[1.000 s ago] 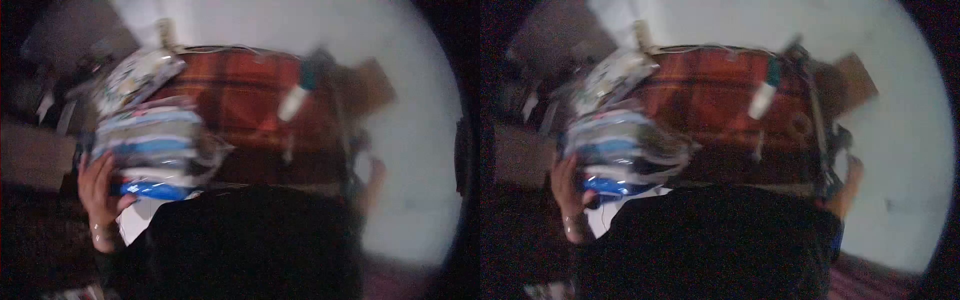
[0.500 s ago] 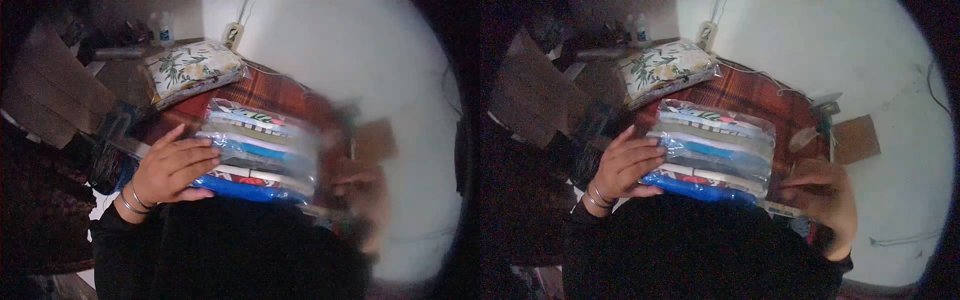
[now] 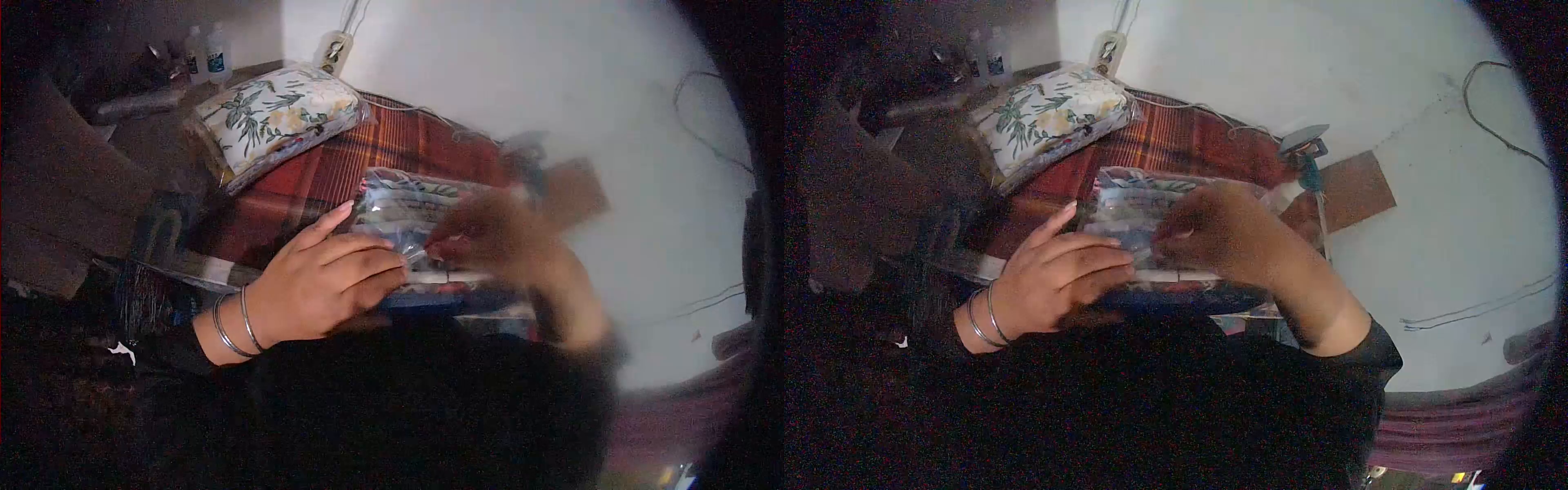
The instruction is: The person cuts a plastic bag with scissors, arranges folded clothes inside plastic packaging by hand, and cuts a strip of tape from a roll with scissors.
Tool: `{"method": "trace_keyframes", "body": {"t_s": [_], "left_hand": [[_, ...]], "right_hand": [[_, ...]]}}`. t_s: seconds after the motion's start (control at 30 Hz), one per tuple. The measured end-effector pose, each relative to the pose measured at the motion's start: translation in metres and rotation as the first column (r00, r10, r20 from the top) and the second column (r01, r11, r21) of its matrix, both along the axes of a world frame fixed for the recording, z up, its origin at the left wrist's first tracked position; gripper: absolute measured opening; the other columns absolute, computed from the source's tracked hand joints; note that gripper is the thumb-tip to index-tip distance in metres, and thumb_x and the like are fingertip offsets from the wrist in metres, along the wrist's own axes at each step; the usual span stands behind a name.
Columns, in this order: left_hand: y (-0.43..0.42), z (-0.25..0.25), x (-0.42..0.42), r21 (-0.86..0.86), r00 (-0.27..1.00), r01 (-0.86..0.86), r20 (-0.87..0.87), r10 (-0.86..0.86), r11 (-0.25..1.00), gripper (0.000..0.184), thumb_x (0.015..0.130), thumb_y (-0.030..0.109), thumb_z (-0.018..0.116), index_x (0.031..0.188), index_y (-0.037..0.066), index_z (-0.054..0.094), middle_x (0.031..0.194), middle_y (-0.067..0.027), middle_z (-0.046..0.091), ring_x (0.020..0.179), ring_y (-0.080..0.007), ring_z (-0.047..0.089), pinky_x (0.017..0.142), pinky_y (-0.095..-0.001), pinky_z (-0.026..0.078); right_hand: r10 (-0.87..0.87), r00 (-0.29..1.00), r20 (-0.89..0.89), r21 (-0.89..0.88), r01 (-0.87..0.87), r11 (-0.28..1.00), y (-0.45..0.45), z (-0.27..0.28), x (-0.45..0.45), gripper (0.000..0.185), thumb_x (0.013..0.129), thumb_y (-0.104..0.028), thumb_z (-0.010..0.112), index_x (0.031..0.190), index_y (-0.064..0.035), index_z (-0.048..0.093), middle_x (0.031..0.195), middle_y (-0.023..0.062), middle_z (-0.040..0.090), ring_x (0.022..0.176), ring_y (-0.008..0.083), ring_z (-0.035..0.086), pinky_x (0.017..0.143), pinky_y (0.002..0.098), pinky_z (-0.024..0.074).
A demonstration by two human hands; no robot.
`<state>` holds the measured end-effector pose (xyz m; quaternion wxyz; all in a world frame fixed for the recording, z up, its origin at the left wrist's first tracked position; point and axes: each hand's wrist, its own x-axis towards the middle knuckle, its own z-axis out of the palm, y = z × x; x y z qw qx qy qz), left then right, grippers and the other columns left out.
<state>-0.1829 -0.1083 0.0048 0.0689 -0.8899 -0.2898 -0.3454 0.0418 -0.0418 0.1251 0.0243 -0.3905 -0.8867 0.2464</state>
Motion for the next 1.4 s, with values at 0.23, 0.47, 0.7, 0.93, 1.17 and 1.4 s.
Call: {"method": "trace_keyframes", "body": {"t_s": [0.23,0.47,0.7,0.93,1.17,1.4], "left_hand": [[0.001,0.006,-0.001,-0.077,0.998,0.033,0.051,-0.029,0.996,0.035,0.078,0.024,0.062,0.112,0.018,0.066,0.115,0.0024,0.059,0.110,-0.0155,0.056,0.112,-0.0502,0.027],[0.004,0.009,0.001,-0.058,0.996,0.042,0.083,-0.037,0.997,0.037,0.076,0.027,0.064,0.112,0.017,0.063,0.114,0.0021,0.059,0.108,-0.0160,0.056,0.111,-0.0511,0.027],[0.005,0.011,0.002,-0.123,0.992,0.052,0.118,-0.038,0.991,0.041,0.072,0.033,0.071,0.109,0.019,0.064,0.115,0.0046,0.062,0.107,-0.0172,0.059,0.111,-0.0556,0.023],[0.004,0.011,-0.002,-0.079,0.996,0.037,0.078,-0.031,0.996,0.043,0.073,0.027,0.070,0.114,0.019,0.060,0.112,0.0013,0.059,0.105,-0.0170,0.058,0.110,-0.0529,0.027],[0.002,0.008,0.001,-0.116,0.999,-0.011,0.041,0.016,0.993,0.040,0.074,0.038,0.070,0.109,0.021,0.063,0.114,0.0053,0.063,0.108,-0.0165,0.059,0.112,-0.0553,0.021],[0.001,0.012,0.003,-0.127,0.998,-0.013,0.059,0.020,0.992,0.047,0.070,0.042,0.074,0.111,0.022,0.062,0.114,0.0031,0.064,0.109,-0.0171,0.059,0.112,-0.0552,0.020]], "right_hand": [[-0.070,0.995,0.077,0.028,0.068,0.997,0.006,0.004,0.000,0.022,0.078,-0.023,0.070,0.085,-0.0021,0.070,0.077,0.0165,0.068,0.069,0.0265,0.066,0.066,0.0374,0.0501],[-0.133,0.989,0.071,0.004,0.133,0.991,0.001,0.000,-0.006,0.023,0.075,-0.024,0.072,0.081,-0.0022,0.069,0.074,0.0166,0.067,0.067,0.0301,0.066,0.063,0.0378,0.0501],[-0.083,0.996,-0.018,0.235,0.085,0.968,-0.018,-0.014,0.001,0.030,0.066,-0.026,0.079,0.081,-0.0034,0.067,0.079,0.0154,0.066,0.078,0.0335,0.064,0.071,0.0417,0.0500],[-0.003,0.998,-0.069,0.462,0.035,0.886,-0.031,-0.022,0.007,0.046,0.061,-0.030,0.081,0.096,-0.0049,0.065,0.098,0.0153,0.063,0.097,0.0373,0.057,0.084,0.0459,0.0457],[-0.126,0.988,-0.094,0.670,0.156,0.726,-0.022,-0.029,0.009,0.061,0.063,-0.033,0.081,0.114,-0.0085,0.059,0.106,0.0152,0.057,0.103,0.0360,0.053,0.086,0.0487,0.0425],[-0.319,0.945,-0.076,0.784,0.254,0.566,-0.012,-0.035,0.023,0.049,0.070,-0.026,0.075,0.113,-0.0088,0.059,0.107,0.0134,0.056,0.102,0.0359,0.053,0.085,0.0468,0.0430]]}}
